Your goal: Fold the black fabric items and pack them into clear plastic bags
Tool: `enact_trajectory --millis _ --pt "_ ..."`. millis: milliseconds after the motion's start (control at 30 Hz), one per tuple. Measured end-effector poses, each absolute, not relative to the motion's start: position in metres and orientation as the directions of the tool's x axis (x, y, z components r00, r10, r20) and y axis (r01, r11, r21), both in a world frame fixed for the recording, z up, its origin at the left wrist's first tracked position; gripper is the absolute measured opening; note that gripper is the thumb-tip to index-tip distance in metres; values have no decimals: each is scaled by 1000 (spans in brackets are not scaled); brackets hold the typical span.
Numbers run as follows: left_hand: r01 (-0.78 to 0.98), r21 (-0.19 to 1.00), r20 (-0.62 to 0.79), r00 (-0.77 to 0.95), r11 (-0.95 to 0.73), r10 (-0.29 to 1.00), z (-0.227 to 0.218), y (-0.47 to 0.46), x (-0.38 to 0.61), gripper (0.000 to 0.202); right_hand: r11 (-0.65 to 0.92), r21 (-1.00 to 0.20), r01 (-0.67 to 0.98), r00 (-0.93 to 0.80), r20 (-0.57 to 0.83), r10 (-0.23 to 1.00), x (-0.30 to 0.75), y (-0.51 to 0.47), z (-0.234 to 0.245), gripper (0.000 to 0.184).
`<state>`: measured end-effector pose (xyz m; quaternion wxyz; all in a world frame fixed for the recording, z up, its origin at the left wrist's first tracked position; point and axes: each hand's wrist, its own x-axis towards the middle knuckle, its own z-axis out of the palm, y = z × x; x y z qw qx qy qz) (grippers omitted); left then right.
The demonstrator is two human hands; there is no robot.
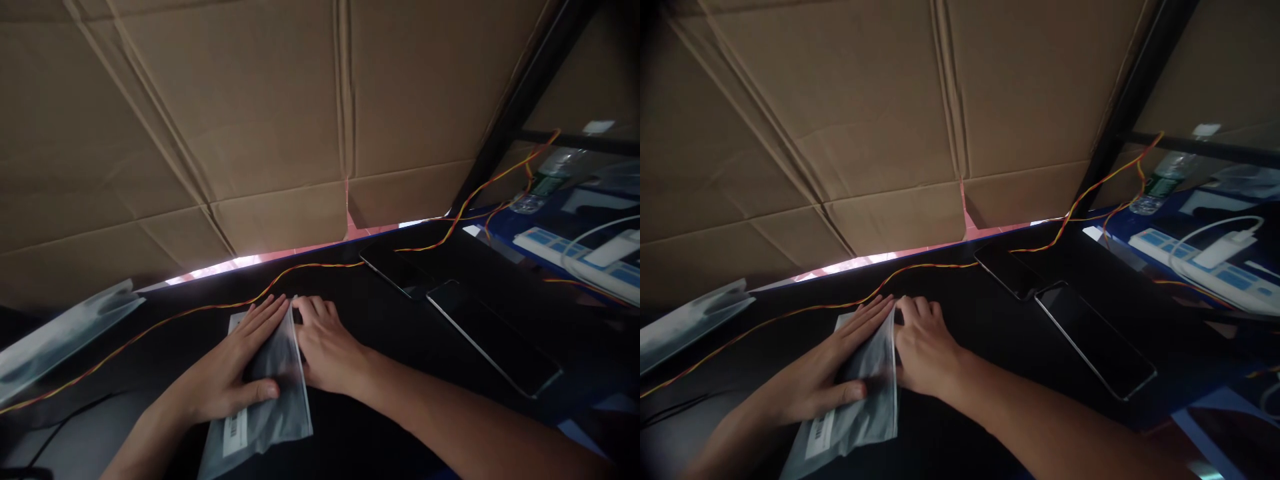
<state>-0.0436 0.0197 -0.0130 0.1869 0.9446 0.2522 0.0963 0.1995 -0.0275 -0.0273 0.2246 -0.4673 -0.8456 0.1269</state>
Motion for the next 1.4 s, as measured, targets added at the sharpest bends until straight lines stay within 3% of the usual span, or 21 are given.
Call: enact_trajectory --millis 100,200,300,367,467,600,733,800,967,1100,1233,1400 --pt "469 369 51 852 -803 521 -13 20 -45 104 520 -545 658 -476 234 848 219 -16 -17 27" --pt "519 317 9 835 -794 550 -14 16 -45 105 428 -644 634 -385 218 897 239 -4 -8 7" --pt "544 322 20 814 -775 580 -10 9 -42 98 351 -651 673 -291 203 935 245 2 -9 11" --pt "556 377 45 788 -741 614 -4 5 -36 73 325 -656 681 -277 181 944 241 2 -14 14" --pt "595 469 98 699 -653 708 0 4 -25 51 315 -677 666 -305 138 942 232 0 -18 16" --pt "642 469 141 623 -606 769 -4 8 -14 32 330 -713 619 -404 71 912 235 -2 -13 11" --pt "636 514 82 631 -575 772 -7 8 -11 28 353 -746 565 -519 11 855 244 -3 -8 47" --pt "610 575 62 633 -546 772 -6 5 -10 27 334 -782 527 -515 20 857 239 -5 -9 53" --pt "506 758 25 608 -412 794 3 0 -6 25 252 -856 451 -414 50 909 213 -16 -14 32" --pt "502 780 25 573 -375 819 9 0 -6 30 173 -916 361 -410 11 912 212 -15 -16 28" --pt "493 789 57 535 -366 843 11 3 -10 33 86 -969 231 -517 -48 854 220 -8 -14 7" --pt "474 814 43 528 -337 848 10 3 -12 33 97 -971 220 -421 -5 907 212 -11 -9 26"
